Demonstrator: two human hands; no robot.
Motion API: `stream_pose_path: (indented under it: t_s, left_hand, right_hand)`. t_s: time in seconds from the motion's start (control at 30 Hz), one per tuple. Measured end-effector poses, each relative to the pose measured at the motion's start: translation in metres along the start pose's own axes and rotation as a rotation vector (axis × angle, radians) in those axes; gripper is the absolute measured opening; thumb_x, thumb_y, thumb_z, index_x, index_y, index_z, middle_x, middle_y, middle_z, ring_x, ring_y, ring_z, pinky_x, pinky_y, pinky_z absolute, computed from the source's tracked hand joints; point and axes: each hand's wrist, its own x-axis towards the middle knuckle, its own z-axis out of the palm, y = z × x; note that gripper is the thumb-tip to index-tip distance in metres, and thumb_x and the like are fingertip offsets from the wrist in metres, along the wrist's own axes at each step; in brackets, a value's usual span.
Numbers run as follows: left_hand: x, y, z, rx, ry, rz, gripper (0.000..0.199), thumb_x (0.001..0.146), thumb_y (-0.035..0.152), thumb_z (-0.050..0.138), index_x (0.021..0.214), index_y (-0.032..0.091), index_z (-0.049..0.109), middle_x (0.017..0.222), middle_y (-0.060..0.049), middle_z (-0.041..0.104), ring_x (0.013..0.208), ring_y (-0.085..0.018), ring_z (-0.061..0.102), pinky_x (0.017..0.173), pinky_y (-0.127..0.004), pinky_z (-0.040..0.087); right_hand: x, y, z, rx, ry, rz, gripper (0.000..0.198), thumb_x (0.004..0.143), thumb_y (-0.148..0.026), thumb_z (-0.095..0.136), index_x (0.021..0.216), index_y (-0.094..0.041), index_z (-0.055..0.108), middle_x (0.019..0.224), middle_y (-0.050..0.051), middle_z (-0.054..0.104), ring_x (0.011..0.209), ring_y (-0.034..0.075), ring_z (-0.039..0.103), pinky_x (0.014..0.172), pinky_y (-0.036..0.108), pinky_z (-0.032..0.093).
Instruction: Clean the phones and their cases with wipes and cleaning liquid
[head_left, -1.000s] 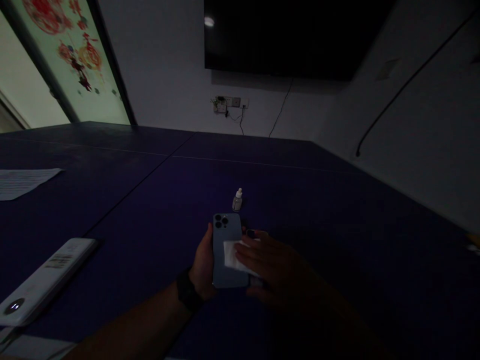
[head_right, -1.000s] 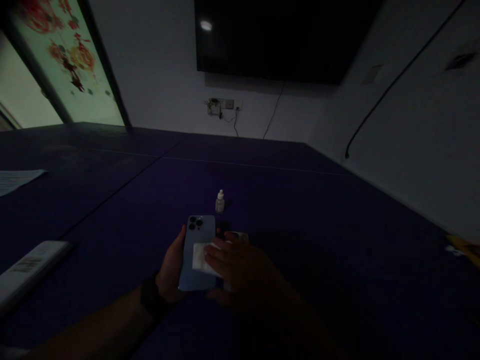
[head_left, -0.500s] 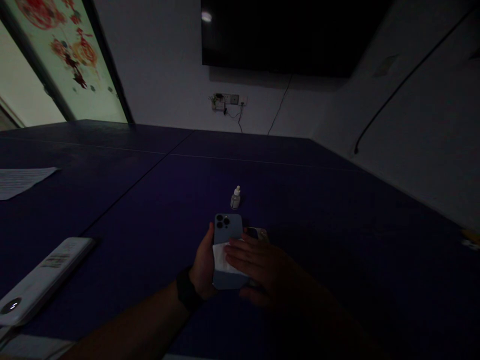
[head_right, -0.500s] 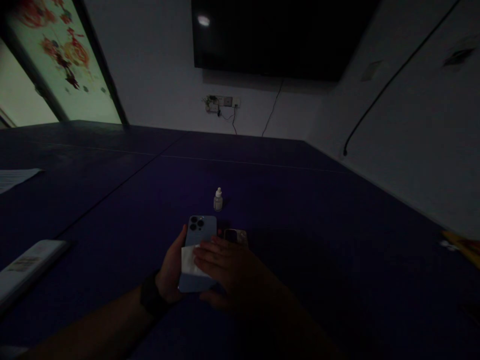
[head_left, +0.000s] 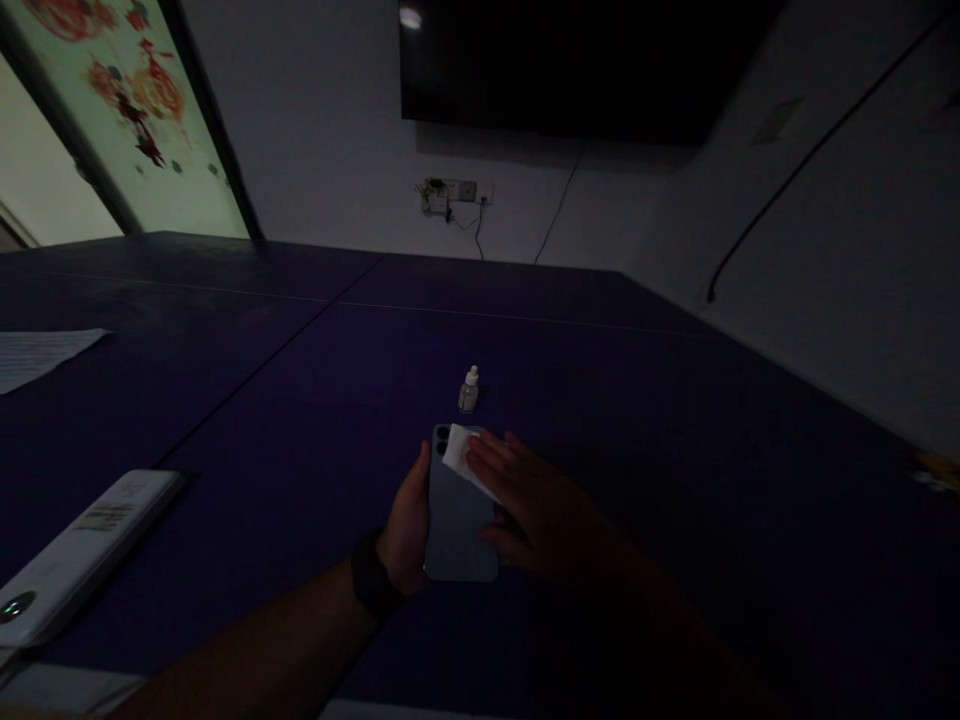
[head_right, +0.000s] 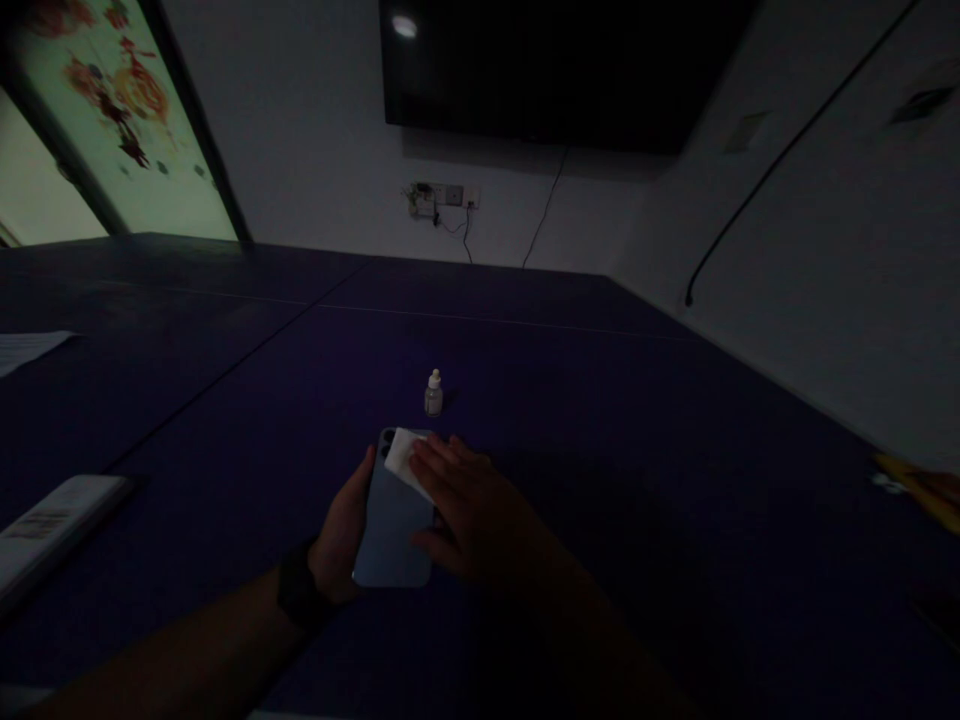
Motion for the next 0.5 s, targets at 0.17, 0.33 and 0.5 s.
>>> stream_pose_path:
  t_s: [0.17,0.33,0.5]
  left_hand:
    - [-0.0022,0.0001,0.0004,0.034,-0.023,-0.016,0.063,0.097,0.064,0.046,0.119,0.011,0.071,0.103,-0.013,0.077,0.091,-0.023,0.072,0.090,-0.034,0.050]
    - [-0.0017,-0.0001,-0.0018,0.068,-0.003,-0.009,0.062,0.095,0.065,0.050,0.123,0.014,0.069,0.102,-0.012,0.077,0.089,-0.024,0.072,0.090,-0.036,0.051]
    - [-0.0023,0.0012,-0.0011,0.050,-0.011,-0.036,0.064,0.095,0.066,0.049,0.124,0.012,0.068,0.106,-0.014,0.076,0.089,-0.024,0.072,0.091,-0.037,0.051]
  right_hand:
    - [-0.0003,0.0006,-0.0003,0.084,-0.045,-0.087,0.054,0.098,-0.034,0.057,0.148,-0.015,0.052,0.151,0.014,0.055,0.145,0.025,0.047,0.123,0.051,0.034]
    - [0.0039,-0.0010,-0.0009,0.022,-0.057,0.019,0.070,0.097,-0.040,0.060,0.156,-0.009,0.038,0.160,0.020,0.041,0.152,0.030,0.035,0.124,0.055,0.032]
    - [0.0022,0.0024,-0.0055,0.100,-0.107,-0.058,0.056,0.101,-0.043,0.054,0.150,-0.015,0.049,0.155,0.014,0.050,0.148,0.026,0.042,0.125,0.052,0.031]
